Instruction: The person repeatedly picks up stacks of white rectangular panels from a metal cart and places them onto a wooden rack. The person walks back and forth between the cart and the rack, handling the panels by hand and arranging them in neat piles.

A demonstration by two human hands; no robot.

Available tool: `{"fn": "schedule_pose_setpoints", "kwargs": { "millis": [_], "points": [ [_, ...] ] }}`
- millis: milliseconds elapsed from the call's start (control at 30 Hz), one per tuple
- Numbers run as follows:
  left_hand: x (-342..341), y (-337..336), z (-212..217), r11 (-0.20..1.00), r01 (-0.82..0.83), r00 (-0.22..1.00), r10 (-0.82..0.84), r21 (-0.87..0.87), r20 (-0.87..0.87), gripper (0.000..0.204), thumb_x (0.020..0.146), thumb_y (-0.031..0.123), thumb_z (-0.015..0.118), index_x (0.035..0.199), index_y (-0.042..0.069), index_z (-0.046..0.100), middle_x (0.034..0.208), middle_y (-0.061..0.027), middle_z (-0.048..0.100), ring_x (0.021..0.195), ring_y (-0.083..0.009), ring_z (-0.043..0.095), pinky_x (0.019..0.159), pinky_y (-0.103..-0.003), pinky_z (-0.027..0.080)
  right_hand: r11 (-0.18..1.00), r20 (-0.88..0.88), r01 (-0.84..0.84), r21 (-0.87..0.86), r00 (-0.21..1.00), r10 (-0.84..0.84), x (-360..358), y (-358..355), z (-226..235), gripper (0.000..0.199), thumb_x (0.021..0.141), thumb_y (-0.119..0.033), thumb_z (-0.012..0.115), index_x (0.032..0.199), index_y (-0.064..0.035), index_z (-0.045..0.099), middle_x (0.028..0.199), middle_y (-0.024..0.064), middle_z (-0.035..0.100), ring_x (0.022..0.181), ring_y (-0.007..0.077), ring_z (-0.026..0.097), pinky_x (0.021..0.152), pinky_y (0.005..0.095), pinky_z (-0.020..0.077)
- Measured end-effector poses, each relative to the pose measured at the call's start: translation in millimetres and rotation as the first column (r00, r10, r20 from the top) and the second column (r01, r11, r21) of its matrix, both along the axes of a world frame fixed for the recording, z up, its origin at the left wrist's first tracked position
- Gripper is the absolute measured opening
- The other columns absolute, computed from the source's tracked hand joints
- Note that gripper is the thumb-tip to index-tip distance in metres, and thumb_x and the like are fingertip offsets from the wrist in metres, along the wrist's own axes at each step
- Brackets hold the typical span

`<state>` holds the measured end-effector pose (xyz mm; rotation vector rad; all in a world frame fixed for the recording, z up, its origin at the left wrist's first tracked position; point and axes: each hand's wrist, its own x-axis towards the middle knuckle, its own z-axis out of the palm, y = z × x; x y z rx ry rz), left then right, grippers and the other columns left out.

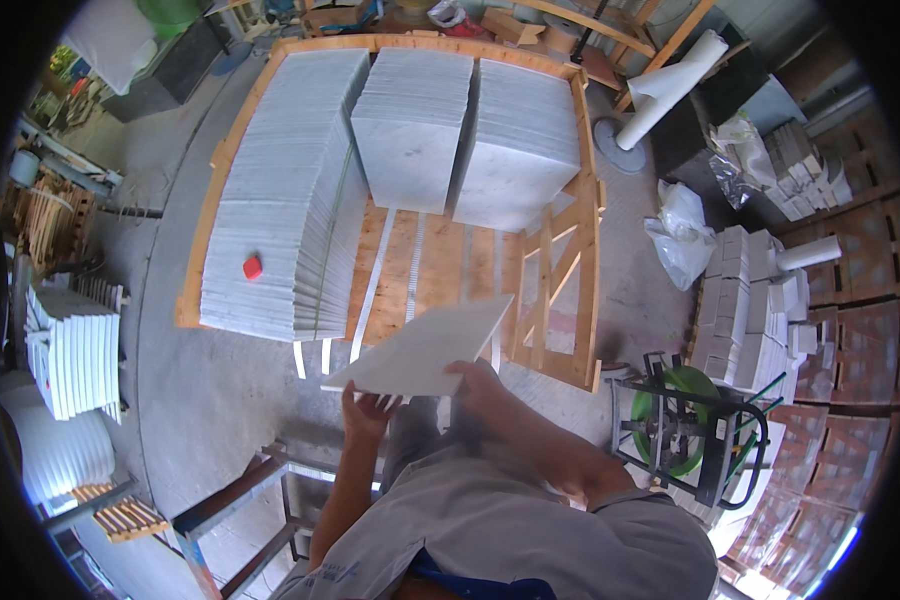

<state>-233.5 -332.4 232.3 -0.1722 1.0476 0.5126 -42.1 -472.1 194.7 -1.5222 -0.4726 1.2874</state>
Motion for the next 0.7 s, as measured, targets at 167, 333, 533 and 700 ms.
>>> {"fn": "schedule_pose_setpoints", "kwargs": {
  "millis": [167, 333, 533, 700],
  "points": [
    [46, 88, -43, 0.959, 0.206, 0.972, -0.224, 0.197, 0.072, 0.038, 0.082, 0.015, 0.047, 0.118, 0.002, 0.042, 0.116, -0.0156, 0.048, 0.105, -0.0325, 0.051, 0.089, -0.049, 0.044, 0.824, -0.69, 0.442, -0.354, 0.472, -0.549, 47, 53, 22, 0.029, 0.077, -0.003, 0.056, 0.103, 0.0057, 0.048, 0.095, 0.0159, 0.057, 0.088, 0.0287, 0.059, 0.08, 0.0372, 0.049],
    [99, 126, -77, 0.947, 0.263, 0.965, -0.257, 0.185, -0.06, 0.042, 0.08, 0.007, 0.047, 0.121, 0.002, 0.039, 0.115, -0.0176, 0.047, 0.106, -0.0344, 0.05, 0.084, -0.049, 0.048, 0.879, -0.584, 0.388, -0.277, 0.658, -0.475, 100, 66, -30, 0.03, 0.078, -0.006, 0.058, 0.105, 0.003, 0.048, 0.098, 0.015, 0.056, 0.089, 0.0273, 0.059, 0.077, 0.0358, 0.0502],
    [185, 152, -79, 0.934, 0.255, 0.954, -0.202, 0.249, -0.222, 0.035, 0.08, 0.009, 0.052, 0.114, 0.002, 0.046, 0.103, -0.0103, 0.053, 0.09, -0.0263, 0.055, 0.068, -0.039, 0.051, 0.812, -0.5, 0.367, -0.454, 0.648, -0.574, 174, 96, -110, 0.03, 0.079, -0.009, 0.059, 0.105, -0.0003, 0.047, 0.098, 0.0141, 0.056, 0.089, 0.0265, 0.059, 0.072, 0.0354, 0.0519],
    [235, 210, -88, 0.894, 0.353, 0.905, -0.253, 0.275, -0.341, 0.042, 0.078, 0.01, 0.049, 0.119, 0.003, 0.041, 0.107, -0.0131, 0.05, 0.095, -0.0271, 0.054, 0.073, -0.041, 0.05, 0.726, -0.662, 0.445, -0.524, 0.324, -0.676, 206, 166, -113, 0.026, 0.079, -0.01, 0.061, 0.1, -0.0002, 0.051, 0.092, 0.0121, 0.058, 0.083, 0.0251, 0.059, 0.063, 0.0348, 0.0509]
  ]
}}
